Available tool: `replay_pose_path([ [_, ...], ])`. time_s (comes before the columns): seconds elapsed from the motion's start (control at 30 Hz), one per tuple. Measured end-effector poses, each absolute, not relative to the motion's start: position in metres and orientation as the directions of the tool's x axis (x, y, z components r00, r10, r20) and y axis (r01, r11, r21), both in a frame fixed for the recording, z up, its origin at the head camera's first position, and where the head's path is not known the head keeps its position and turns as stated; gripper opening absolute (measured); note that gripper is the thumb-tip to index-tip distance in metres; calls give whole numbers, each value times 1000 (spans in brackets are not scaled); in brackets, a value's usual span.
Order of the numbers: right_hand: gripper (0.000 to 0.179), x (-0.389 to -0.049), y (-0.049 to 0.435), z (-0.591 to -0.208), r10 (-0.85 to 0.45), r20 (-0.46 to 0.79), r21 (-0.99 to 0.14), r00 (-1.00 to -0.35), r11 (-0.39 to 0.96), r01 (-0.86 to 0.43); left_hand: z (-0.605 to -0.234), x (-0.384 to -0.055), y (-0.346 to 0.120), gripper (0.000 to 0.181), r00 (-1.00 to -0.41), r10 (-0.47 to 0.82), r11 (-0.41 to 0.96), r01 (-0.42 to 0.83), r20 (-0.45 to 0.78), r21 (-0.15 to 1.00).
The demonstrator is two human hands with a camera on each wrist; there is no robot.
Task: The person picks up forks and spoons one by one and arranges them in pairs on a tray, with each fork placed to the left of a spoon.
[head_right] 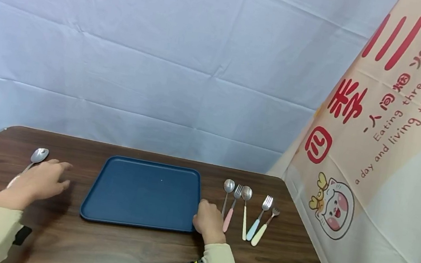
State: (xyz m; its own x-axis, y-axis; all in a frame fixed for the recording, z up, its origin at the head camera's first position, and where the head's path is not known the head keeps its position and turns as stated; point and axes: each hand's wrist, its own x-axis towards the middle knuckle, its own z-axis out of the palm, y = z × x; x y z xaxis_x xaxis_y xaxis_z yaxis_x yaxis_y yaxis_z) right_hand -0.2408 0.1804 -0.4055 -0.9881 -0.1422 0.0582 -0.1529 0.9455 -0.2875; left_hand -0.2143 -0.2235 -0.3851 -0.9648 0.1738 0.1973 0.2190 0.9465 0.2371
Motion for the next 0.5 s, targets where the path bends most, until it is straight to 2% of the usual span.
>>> replay_pose_path([
  [0.5,37,-244,184,-415,-125,83,-368,-989,918,-147,-389,-206,-288,36,-987,101,948,133,121,290],
])
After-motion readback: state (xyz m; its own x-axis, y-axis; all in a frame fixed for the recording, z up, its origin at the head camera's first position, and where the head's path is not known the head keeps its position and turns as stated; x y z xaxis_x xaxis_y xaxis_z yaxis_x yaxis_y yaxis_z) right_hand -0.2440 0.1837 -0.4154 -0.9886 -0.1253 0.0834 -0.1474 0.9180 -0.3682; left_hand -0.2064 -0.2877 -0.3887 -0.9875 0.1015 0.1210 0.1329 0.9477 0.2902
